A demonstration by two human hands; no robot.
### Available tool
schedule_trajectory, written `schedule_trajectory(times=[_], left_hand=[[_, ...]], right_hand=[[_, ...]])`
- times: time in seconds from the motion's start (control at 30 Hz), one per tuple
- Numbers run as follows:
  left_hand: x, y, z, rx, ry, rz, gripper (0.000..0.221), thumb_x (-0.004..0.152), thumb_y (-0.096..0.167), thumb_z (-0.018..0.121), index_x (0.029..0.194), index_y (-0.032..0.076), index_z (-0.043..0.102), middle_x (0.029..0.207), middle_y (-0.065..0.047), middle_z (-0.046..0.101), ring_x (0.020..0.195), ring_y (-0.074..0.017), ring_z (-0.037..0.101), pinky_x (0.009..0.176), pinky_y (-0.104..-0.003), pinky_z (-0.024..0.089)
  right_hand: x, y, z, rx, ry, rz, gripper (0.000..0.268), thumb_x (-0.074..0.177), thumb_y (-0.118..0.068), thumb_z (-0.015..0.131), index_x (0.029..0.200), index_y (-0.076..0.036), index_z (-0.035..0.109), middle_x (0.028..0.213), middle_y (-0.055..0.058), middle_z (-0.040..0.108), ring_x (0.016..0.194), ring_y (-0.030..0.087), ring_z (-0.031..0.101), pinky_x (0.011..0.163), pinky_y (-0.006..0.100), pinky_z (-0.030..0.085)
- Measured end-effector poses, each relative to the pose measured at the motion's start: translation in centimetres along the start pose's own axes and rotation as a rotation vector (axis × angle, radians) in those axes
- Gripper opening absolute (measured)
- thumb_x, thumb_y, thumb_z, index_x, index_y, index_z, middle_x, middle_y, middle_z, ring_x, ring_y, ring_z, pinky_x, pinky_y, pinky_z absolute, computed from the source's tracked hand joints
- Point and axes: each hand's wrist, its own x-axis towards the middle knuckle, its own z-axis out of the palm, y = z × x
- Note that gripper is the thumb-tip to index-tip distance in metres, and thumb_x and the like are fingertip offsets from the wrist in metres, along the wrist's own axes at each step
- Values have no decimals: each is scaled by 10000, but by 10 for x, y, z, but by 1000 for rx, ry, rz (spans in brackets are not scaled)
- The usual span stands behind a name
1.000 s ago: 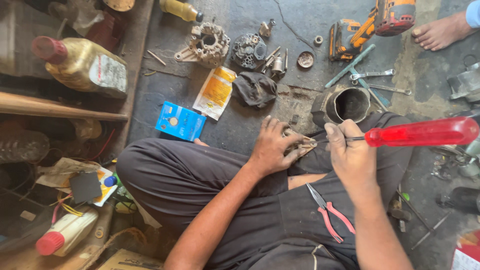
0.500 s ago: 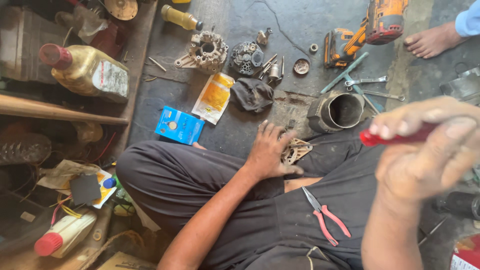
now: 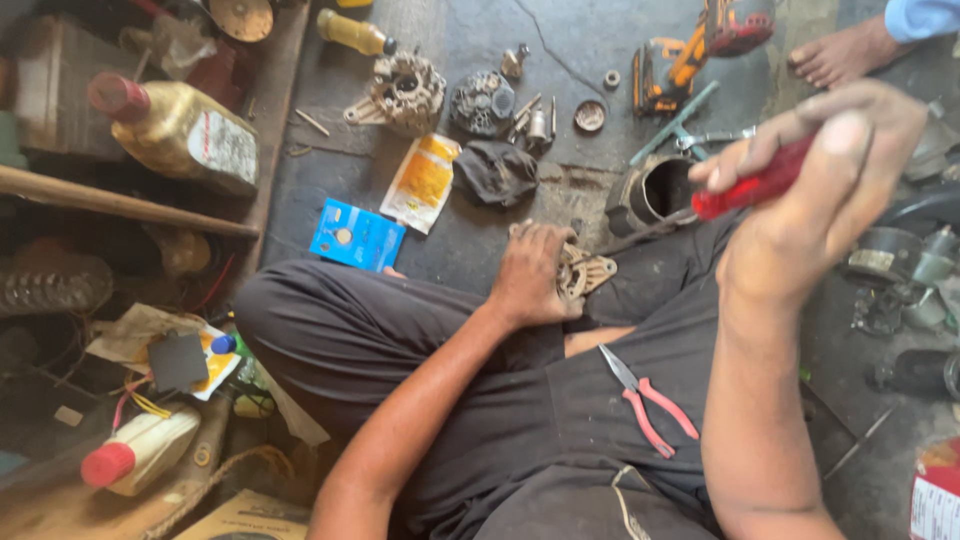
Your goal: The person sits on the floor and uses a screwdriver and pliers to disassemble and adjust a car alternator. They remove parts, manipulate internal components, and reassemble the unit.
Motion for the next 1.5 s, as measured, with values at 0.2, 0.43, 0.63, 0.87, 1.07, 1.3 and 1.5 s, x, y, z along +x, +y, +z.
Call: schedule_trajectory(times=[0.2, 0.43, 0.63, 0.87, 1.07, 1.3, 1.5], left_hand=[[-1, 3, 2, -41, 21, -20, 832, 485, 385, 867, 1147, 32, 507, 1097, -178, 582, 1139, -404, 559, 1072, -509, 395], [-2, -1, 2, -65, 50, 32, 817, 500, 379, 871, 1118, 22, 474, 1083, -200, 568, 1111, -413, 566, 1059, -501, 425], [2, 1, 0, -84, 36, -4, 781, 498, 369, 868, 1078, 25, 474, 1046, -202, 568, 1056, -406, 573, 1009, -491, 439], [2, 2, 4, -89, 69, -8, 776, 507, 361, 879, 1093, 43, 480, 1039, -183, 572, 1033, -406, 570, 1008, -504, 446], [0, 4, 4, -98, 59, -32, 800, 497, 365, 874, 1118, 45, 485, 1060, -188, 576, 1044, -416, 569, 967, -496, 451], [4, 1, 4, 3, 112, 32, 937, 446, 398, 889, 1187, 2, 474, 1099, -229, 567, 1109, -466, 544, 1037, -557, 391], [-1, 0, 4, -55, 27, -21, 896, 463, 404, 888, 1159, 22, 474, 1113, -220, 567, 1112, -454, 551, 1073, -539, 403]], right_hand=[[3, 0, 8, -16, -44, -76, 173, 1267, -204, 350, 1255, -43, 412, 796, 122, 449, 588, 193, 450, 597, 340, 515], [7, 2, 16, 136, -14, -13, 213, 1220, -219, 398, 1107, -39, 382, 732, 101, 389, 534, 174, 394, 550, 334, 405], [4, 3, 32, 84, 54, -52, 253, 1236, -237, 430, 1108, -27, 371, 775, 126, 401, 538, 204, 391, 531, 345, 407], [17, 9, 16, 331, 35, 165, 274, 1069, -271, 383, 957, -24, 427, 601, 118, 363, 432, 186, 304, 464, 353, 317], [27, 6, -5, 460, -139, 279, 270, 1003, -309, 389, 904, -60, 415, 576, 112, 327, 439, 200, 281, 462, 375, 314], [18, -1, 3, 533, 29, 283, 332, 1082, -335, 447, 947, -32, 456, 678, 149, 392, 544, 272, 369, 553, 405, 377], [37, 0, -14, 714, -631, 322, 462, 1035, -471, 476, 764, -98, 465, 493, 70, 373, 383, 172, 303, 437, 325, 333]])
